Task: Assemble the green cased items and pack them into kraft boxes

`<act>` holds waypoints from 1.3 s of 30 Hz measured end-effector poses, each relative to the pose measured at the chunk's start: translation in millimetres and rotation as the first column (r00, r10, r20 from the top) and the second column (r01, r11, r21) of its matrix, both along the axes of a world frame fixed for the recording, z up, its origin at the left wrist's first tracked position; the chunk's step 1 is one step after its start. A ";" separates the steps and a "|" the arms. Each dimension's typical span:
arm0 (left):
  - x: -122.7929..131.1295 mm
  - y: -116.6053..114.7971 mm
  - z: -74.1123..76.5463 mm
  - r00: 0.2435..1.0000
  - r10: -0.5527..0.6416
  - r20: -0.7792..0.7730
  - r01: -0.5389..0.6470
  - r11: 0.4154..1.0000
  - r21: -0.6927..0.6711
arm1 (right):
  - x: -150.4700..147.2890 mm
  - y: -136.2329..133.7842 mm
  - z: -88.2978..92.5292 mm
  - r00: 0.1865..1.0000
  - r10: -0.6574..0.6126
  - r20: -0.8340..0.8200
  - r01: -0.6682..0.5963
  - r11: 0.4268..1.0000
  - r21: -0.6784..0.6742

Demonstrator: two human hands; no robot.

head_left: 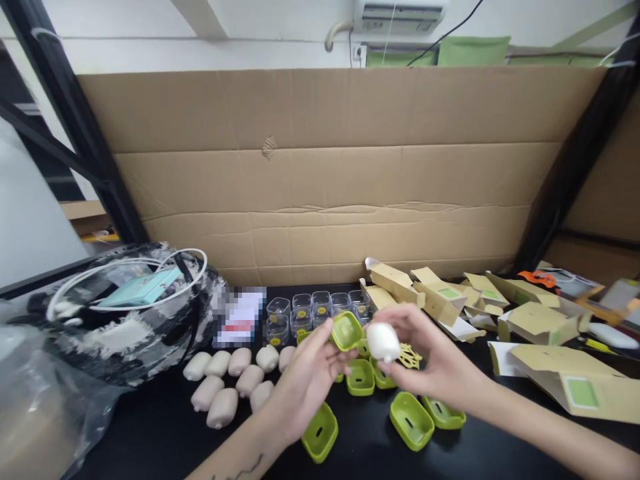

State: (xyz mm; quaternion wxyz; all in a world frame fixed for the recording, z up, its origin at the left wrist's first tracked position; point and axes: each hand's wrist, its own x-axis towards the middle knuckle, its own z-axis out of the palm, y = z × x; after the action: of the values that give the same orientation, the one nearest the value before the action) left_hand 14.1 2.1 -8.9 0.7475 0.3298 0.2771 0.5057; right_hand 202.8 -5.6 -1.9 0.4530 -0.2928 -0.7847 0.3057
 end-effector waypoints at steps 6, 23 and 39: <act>13.0 -17.6 -14.3 0.968 -0.239 -0.081 0.231 0.968 -0.093 | 17.5 0.6 -20.4 0.999 -0.040 -0.021 0.043 0.986 0.159; 17.7 -24.7 -14.0 0.962 -0.266 0.060 0.272 0.946 -0.174 | 14.5 -10.5 -28.1 0.987 -0.120 -0.109 0.124 0.992 0.033; 25.6 -26.8 -30.3 0.890 -0.400 0.220 0.428 0.899 -0.097 | 1.2 -22.5 -37.5 0.984 -0.108 0.141 0.050 0.930 0.365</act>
State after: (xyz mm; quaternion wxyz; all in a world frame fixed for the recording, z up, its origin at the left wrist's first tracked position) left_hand 39.7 -24.7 -39.2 0.8832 0.2758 0.1614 0.3432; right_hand 204.0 -28.2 -39.4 0.4469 -0.2596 -0.8484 0.1140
